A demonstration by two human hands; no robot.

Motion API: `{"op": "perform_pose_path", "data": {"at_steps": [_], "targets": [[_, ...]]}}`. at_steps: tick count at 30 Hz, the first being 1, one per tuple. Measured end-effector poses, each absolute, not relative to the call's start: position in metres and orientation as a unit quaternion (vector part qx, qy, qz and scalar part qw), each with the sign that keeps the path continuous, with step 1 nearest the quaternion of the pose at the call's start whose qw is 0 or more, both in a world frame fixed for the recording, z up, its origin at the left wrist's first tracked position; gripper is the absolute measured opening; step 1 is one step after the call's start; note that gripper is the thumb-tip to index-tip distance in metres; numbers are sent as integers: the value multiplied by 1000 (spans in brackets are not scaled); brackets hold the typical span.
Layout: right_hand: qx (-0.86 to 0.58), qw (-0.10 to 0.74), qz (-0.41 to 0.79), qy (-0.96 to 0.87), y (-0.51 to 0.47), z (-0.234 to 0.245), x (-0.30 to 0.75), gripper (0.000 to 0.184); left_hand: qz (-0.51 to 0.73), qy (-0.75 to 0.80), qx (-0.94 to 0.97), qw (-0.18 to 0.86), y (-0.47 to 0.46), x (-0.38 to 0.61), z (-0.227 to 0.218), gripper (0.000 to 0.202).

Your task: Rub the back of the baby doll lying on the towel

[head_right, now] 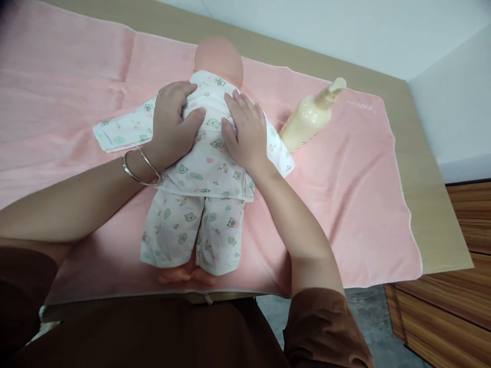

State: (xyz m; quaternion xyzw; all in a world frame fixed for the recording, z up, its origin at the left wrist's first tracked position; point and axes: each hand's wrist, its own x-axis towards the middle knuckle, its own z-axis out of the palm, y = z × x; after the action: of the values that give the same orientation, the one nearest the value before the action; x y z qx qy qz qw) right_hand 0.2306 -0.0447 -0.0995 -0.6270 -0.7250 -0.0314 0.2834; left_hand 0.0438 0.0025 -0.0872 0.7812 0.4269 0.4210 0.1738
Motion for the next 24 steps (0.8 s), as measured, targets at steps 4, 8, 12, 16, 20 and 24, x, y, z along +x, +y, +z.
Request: {"op": "perform_pose_path", "data": {"at_steps": [4,8,12,16,20,24], "targets": [[-627,275,-31,-729,-45,-98,230,69,406,433,771,230,5,43,-87,48],[-625,289,-16,-725,-42,-102,231,71,403,435,768,244,6,43,-86,54],[-623,293,20,-725,-40,-105,232,74,405,433,769,240,6,43,-87,51],[-615,316,36,-721,-36,-110,235,73,409,432,771,226,7,42,-89,47],[-616,310,37,-723,-32,-114,237,71,410,429,773,224,7,42,-88,46],[-631,290,24,-719,-35,-112,234,74,410,427,771,232,6,42,-87,49]]}}
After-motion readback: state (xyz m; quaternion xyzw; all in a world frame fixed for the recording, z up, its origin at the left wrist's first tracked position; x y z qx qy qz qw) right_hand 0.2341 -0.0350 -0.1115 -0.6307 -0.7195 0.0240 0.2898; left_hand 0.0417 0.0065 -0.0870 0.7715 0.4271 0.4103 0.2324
